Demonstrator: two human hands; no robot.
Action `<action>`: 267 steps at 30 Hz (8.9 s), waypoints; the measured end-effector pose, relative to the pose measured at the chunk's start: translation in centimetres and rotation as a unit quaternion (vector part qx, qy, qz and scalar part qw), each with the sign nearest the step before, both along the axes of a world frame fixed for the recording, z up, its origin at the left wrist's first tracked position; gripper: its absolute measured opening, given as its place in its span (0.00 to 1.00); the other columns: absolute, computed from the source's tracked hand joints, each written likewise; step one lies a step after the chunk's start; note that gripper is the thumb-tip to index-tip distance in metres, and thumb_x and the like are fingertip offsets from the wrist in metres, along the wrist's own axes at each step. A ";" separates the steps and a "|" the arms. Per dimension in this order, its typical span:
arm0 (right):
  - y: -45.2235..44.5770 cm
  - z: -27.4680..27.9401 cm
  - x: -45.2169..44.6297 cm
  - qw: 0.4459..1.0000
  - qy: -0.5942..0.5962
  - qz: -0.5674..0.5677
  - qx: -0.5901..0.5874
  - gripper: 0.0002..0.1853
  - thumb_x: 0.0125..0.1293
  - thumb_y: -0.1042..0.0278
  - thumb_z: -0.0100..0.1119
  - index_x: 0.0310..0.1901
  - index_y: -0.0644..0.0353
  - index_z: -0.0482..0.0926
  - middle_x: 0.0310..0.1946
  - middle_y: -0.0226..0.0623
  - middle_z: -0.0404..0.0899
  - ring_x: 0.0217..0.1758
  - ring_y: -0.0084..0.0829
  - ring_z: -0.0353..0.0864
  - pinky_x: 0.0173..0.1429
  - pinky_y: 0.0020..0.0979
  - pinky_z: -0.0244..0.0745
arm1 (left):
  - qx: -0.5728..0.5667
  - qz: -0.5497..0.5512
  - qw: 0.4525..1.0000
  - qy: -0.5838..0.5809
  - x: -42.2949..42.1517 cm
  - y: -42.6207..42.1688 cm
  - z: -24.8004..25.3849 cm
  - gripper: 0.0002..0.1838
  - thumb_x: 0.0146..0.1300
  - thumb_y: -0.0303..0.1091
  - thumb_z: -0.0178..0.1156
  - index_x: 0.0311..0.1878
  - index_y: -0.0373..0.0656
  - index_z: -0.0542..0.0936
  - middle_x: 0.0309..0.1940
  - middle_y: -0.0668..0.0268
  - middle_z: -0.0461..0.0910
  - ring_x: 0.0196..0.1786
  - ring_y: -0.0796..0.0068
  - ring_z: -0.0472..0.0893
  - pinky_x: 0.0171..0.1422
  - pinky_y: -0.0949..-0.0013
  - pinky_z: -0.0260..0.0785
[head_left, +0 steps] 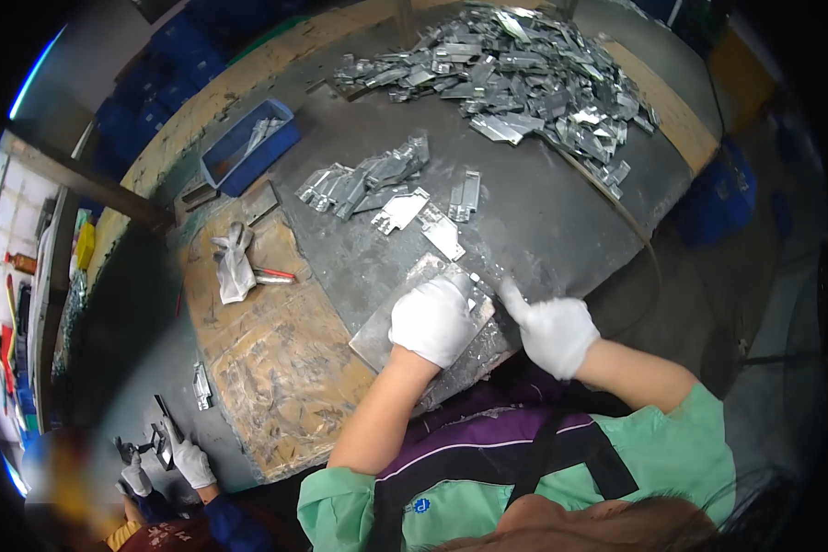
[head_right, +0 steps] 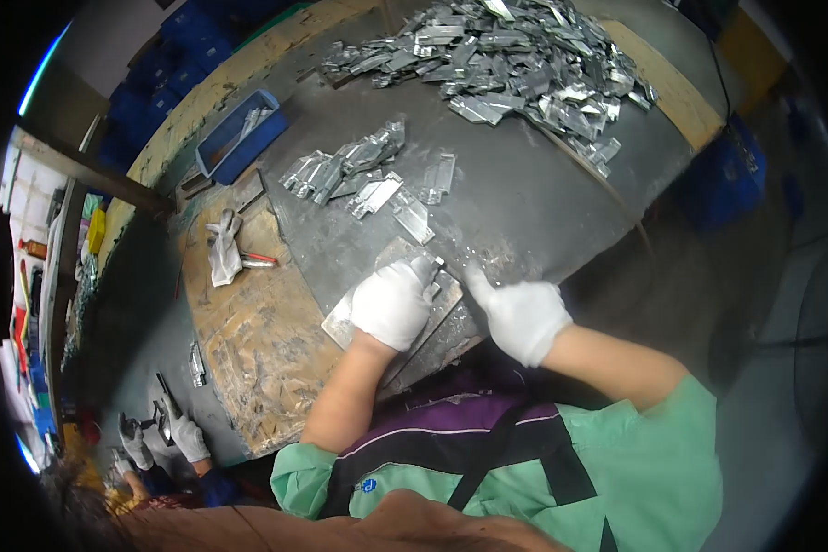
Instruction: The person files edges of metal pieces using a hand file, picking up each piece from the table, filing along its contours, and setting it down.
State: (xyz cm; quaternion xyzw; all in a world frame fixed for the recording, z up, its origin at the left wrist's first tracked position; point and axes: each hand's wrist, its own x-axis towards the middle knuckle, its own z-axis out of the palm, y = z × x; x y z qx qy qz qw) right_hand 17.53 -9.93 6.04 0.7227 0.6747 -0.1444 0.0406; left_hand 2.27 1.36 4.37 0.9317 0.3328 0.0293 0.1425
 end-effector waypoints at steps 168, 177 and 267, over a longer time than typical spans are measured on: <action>-0.6 4.4 -6.1 0.983 0.013 0.091 0.160 0.34 0.53 0.75 0.53 0.66 0.68 0.62 0.13 0.38 0.75 0.17 0.40 0.78 0.23 0.39 0.73 | -0.048 0.124 0.957 -0.258 -2.7 -1.6 -5.2 0.11 0.57 0.33 0.62 0.43 0.45 0.79 0.36 0.54 0.81 0.37 0.51 0.81 0.39 0.55 0.73; -1.6 5.5 -6.4 0.993 -0.015 0.064 0.097 0.32 0.58 0.73 0.50 0.66 0.66 0.62 0.14 0.40 0.76 0.17 0.41 0.79 0.24 0.40 0.74 | -0.003 0.069 0.953 -0.296 -3.0 -2.0 -3.2 0.11 0.52 0.29 0.60 0.39 0.38 0.75 0.30 0.54 0.76 0.33 0.51 0.79 0.38 0.54 0.72; -0.8 2.9 -4.6 0.998 -0.037 -0.010 0.048 0.31 0.60 0.72 0.46 0.67 0.67 0.62 0.21 0.46 0.80 0.24 0.45 0.83 0.31 0.43 0.77 | 0.003 0.139 0.960 -0.244 -2.4 -2.4 -3.6 0.11 0.46 0.33 0.65 0.32 0.40 0.77 0.29 0.56 0.77 0.32 0.54 0.80 0.38 0.54 0.73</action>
